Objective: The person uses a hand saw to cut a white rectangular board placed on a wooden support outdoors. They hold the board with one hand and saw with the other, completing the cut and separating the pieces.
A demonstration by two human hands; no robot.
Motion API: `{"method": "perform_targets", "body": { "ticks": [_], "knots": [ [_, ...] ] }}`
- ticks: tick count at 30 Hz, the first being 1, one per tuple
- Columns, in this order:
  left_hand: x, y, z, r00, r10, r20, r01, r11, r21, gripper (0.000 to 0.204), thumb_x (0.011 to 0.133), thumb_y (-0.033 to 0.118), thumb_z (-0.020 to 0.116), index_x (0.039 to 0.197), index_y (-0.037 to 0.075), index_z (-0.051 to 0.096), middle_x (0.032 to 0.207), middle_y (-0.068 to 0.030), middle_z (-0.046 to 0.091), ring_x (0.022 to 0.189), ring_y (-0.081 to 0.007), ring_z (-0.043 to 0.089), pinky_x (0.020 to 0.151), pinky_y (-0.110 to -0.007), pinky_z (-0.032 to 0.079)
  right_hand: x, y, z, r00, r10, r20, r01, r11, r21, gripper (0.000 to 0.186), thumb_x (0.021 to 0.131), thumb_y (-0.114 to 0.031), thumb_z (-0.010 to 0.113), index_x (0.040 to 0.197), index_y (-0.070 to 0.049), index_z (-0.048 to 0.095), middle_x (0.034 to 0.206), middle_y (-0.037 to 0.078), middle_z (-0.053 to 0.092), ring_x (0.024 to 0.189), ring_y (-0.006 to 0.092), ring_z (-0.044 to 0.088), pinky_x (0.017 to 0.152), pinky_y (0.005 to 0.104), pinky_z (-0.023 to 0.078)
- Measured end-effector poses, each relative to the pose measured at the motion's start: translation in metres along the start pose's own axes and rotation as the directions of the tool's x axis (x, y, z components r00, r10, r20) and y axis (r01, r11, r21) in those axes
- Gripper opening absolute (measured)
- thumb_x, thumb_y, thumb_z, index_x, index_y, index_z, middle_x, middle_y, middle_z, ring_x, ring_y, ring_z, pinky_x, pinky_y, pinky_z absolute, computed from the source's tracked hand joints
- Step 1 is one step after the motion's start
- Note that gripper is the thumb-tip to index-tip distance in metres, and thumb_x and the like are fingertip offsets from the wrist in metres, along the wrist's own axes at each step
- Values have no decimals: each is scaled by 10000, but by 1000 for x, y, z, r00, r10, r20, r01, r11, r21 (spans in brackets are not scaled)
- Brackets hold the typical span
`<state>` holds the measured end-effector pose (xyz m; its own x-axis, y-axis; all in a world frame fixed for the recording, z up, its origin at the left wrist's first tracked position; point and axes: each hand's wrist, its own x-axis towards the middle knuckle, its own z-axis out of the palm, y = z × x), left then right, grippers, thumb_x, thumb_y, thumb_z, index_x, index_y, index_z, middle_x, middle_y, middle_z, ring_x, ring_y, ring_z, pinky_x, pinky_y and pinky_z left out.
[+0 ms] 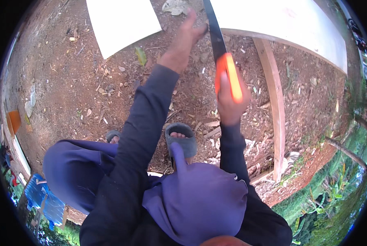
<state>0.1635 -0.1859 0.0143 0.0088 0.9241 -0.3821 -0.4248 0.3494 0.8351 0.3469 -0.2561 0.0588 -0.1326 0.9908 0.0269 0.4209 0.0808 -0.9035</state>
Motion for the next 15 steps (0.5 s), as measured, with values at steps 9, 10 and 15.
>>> {"method": "perform_targets", "body": {
  "ticks": [9,10,15],
  "knots": [
    [5,8,17,999,47,4,-47,995,84,1113,985,780,93,1536,-184,173,1630,-378,128,1573,-402,105,1281,-451,50,-110,8,-64,998,47,31,-50,992,114,433,974,-63,577,1367,120,575,1275,244,688,1219,276,658,1056,399,493],
    [1,1,20,1000,17,23,-19,996,91,1110,986,779,102,1536,-183,175,1629,-379,135,1573,-402,110,1281,-450,51,-103,5,-59,1000,17,-1,-17,994,107,423,978,-69,588,1362,108,587,1265,232,695,1195,259,669,1034,383,505],
    [0,3,10,997,68,-24,-68,998,16,1114,982,792,139,1541,-170,190,1637,-359,161,1578,-377,113,1280,-435,21,38,-15,9,996,77,50,-81,993,83,384,983,-85,645,1336,63,629,1221,191,719,1056,197,700,917,334,541]
  ]
}}
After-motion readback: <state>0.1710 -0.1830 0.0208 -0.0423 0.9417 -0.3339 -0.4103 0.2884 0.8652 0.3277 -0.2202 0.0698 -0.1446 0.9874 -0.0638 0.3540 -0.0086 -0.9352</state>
